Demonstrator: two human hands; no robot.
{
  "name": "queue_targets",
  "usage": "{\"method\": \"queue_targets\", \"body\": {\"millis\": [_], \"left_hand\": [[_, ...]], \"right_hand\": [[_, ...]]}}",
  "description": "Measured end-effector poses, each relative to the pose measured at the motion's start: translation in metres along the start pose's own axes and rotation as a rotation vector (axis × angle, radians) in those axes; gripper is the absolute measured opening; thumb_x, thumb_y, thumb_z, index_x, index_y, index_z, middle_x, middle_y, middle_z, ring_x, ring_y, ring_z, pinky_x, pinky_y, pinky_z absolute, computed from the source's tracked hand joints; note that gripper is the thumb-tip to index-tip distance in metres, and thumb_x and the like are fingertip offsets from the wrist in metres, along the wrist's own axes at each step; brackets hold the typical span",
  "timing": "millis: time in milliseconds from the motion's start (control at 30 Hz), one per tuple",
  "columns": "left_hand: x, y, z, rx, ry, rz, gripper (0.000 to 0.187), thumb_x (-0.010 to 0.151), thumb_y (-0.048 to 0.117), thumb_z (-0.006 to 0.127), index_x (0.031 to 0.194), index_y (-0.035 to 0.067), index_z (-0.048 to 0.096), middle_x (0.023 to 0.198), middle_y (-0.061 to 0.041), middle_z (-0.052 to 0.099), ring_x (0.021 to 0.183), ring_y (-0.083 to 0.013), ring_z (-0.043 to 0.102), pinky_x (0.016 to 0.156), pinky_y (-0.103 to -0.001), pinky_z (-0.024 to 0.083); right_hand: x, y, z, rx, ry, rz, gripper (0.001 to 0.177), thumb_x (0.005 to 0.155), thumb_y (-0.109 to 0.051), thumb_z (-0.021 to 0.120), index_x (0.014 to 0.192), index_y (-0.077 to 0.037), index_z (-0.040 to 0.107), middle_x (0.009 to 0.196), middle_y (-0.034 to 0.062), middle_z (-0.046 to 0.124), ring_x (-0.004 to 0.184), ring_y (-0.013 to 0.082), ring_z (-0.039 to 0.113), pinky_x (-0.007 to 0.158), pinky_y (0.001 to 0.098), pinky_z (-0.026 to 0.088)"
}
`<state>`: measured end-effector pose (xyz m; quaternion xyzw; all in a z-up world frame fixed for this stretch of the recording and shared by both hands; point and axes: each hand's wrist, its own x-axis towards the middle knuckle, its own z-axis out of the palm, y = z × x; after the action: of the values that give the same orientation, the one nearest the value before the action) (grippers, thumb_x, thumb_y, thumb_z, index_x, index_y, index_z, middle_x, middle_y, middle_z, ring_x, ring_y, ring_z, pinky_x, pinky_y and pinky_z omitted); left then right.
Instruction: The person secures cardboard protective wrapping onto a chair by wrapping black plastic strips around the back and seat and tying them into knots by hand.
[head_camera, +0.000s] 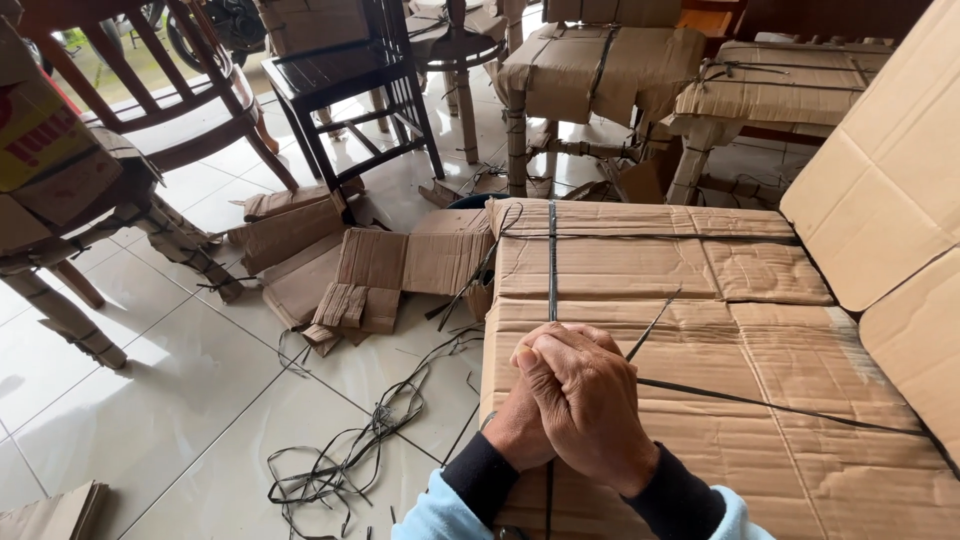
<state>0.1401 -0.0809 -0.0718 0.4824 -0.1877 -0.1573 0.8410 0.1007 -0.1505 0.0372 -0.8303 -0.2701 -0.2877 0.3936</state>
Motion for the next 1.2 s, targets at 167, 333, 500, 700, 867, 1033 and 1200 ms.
{"method": "queue_targets", "body": {"millis": [167,333,500,700,867,1033,1200], "left_hand": [[-0.009,-0.005,-0.001,0.103,-0.017,0.012,0.021,0.104,0.020,0.055,0.097,0.005,0.068,0.091,-0.004,0.069,0.083,-0.0104,0.063,0.076,-0.023,0.052],[-0.013,-0.002,0.015,0.198,-0.050,0.022,0.025,0.105,0.025,0.055,0.092,0.008,0.068,0.087,-0.001,0.069,0.078,-0.0078,0.062,0.072,-0.022,0.050],[-0.019,0.020,0.030,0.297,-0.082,0.040,0.031,0.107,0.030,0.055,0.087,0.010,0.068,0.082,0.002,0.068,0.073,-0.0051,0.060,0.068,-0.021,0.049],[-0.023,0.069,0.048,0.405,-0.114,0.077,0.038,0.108,0.036,0.055,0.082,0.013,0.068,0.077,0.006,0.067,0.067,-0.0019,0.058,0.062,-0.020,0.047],[-0.029,0.105,0.076,0.612,-0.018,0.094,0.046,0.109,0.038,0.051,0.078,0.014,0.076,0.063,0.007,0.050,0.059,-0.0058,0.042,0.060,-0.022,0.035],[-0.024,0.093,0.071,0.584,0.055,0.083,0.041,0.107,0.033,0.052,0.080,0.011,0.073,0.077,0.003,0.072,0.070,-0.0061,0.056,0.074,-0.023,0.045],[-0.028,0.097,0.068,0.770,0.177,0.065,0.044,0.105,0.034,0.051,0.071,0.014,0.070,0.068,0.005,0.067,0.064,-0.0080,0.052,0.068,-0.026,0.043]], "right_hand": [[-0.017,0.014,0.065,-1.315,0.039,0.548,0.019,0.102,-0.014,0.037,0.092,-0.010,0.052,0.098,0.0104,0.061,0.110,0.0275,0.059,0.125,0.0466,0.038],[0.001,-0.013,0.000,-0.974,-0.188,0.440,0.013,0.100,-0.016,0.053,0.091,-0.008,0.059,0.093,0.0113,0.066,0.093,0.0292,0.061,0.099,0.0467,0.037],[0.012,-0.032,-0.051,-0.173,-0.166,-0.056,0.027,0.098,-0.026,0.055,0.076,-0.013,0.061,0.077,0.0038,0.068,0.073,0.0298,0.062,0.072,0.0421,0.043],[-0.006,-0.024,-0.074,0.037,-0.066,-0.130,0.024,0.102,-0.026,0.050,0.085,-0.012,0.059,0.105,0.0047,0.074,0.093,0.0226,0.069,0.083,0.0393,0.049],[-0.023,0.015,-0.105,0.111,-0.020,0.301,0.039,0.096,-0.030,0.058,0.130,-0.012,0.048,0.139,0.0022,0.063,0.114,0.0219,0.069,0.103,0.0379,0.051],[-0.034,0.032,-0.114,-0.150,-0.094,0.200,0.021,0.101,-0.030,0.053,0.098,-0.017,0.069,0.089,-0.0009,0.068,0.081,0.0179,0.068,0.075,0.0349,0.052],[-0.045,0.040,-0.100,-0.217,0.018,0.093,0.025,0.103,-0.026,0.052,0.083,-0.015,0.063,0.078,-0.0010,0.062,0.075,0.0204,0.062,0.071,0.0364,0.048]]}}
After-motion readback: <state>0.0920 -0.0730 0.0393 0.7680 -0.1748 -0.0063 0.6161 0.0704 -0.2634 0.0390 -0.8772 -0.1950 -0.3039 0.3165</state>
